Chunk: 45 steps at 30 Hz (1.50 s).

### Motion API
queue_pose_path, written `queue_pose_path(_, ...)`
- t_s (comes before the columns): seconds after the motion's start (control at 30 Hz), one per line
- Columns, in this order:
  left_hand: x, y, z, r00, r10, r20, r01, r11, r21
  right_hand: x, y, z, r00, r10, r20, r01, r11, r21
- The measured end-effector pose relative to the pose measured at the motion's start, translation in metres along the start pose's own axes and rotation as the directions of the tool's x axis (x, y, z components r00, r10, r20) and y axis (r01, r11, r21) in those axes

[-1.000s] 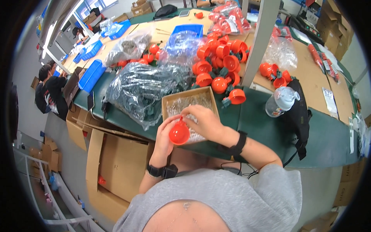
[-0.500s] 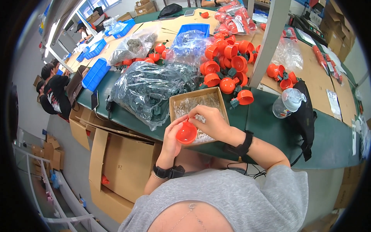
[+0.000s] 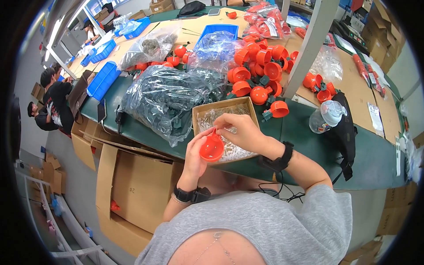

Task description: Assembling small red plastic spheres by filling them with small metal components and snapping the halves together.

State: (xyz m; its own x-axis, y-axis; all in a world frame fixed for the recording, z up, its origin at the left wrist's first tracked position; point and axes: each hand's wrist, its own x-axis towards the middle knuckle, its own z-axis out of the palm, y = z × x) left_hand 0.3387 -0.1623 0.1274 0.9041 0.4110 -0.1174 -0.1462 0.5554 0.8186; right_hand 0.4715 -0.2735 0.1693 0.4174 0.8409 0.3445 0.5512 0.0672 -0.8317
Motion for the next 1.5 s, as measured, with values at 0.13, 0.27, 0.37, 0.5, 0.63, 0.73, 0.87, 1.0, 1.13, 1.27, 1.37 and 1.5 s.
queue_pose_path(0.13,0.000,-0.002,-0.004,1.000,0.017,-0.018,-0.018,1.000,-0.019,0.008,-0.006,-0.004,0.996,-0.056,0.072,0.062,0.995,-0.083)
queue_pose_path(0.27,-0.001,-0.001,-0.007,1.000,0.004,0.006,-0.004,0.999,-0.036,0.048,-0.005,-0.020,0.969,-0.096,0.229,0.113,0.992,-0.060)
queue_pose_path(0.37,-0.002,0.001,-0.010,0.999,0.011,0.051,-0.005,0.994,-0.108,0.104,-0.011,-0.006,0.870,-0.027,0.492,0.067,0.996,-0.064)
queue_pose_path(0.5,-0.004,0.000,-0.013,0.997,0.076,0.015,-0.075,0.995,-0.069,0.147,0.031,0.059,0.651,-0.241,0.720,0.541,0.812,-0.218)
queue_pose_path(0.63,-0.001,-0.012,-0.013,0.996,0.083,0.021,-0.084,0.996,0.007,0.148,0.042,0.091,0.629,-0.113,0.769,0.624,0.664,-0.412)
queue_pose_path(0.73,-0.002,-0.015,-0.016,0.994,0.095,0.048,-0.091,0.994,-0.068,0.145,0.050,0.092,0.665,-0.118,0.737,0.616,0.644,-0.453)
queue_pose_path(0.87,-0.003,-0.008,-0.016,0.989,0.129,0.068,-0.127,0.991,-0.027,0.142,0.038,0.088,0.678,-0.106,0.728,0.586,0.675,-0.448)
queue_pose_path(1.0,-0.002,-0.011,-0.010,0.960,0.272,0.063,-0.279,0.935,0.217,0.145,0.045,0.091,0.683,-0.094,0.725,0.520,0.759,-0.392)
queue_pose_path(1.13,-0.004,-0.013,-0.004,0.959,0.284,0.010,-0.277,0.926,0.256,0.145,0.049,0.078,0.700,-0.037,0.713,0.393,0.854,-0.341)
queue_pose_path(1.27,-0.003,-0.019,-0.001,0.962,0.255,-0.095,-0.244,0.963,0.111,0.139,0.015,0.030,0.905,-0.122,0.408,0.172,0.981,-0.088)
queue_pose_path(1.37,-0.004,-0.016,-0.004,0.943,0.325,-0.070,-0.288,0.903,0.320,0.120,-0.005,-0.013,0.918,-0.024,0.396,-0.062,0.977,0.204)
queue_pose_path(1.5,0.000,-0.018,-0.015,0.968,0.235,-0.088,-0.229,0.971,0.067,0.070,-0.003,-0.044,0.892,-0.046,0.449,-0.116,0.938,0.326)
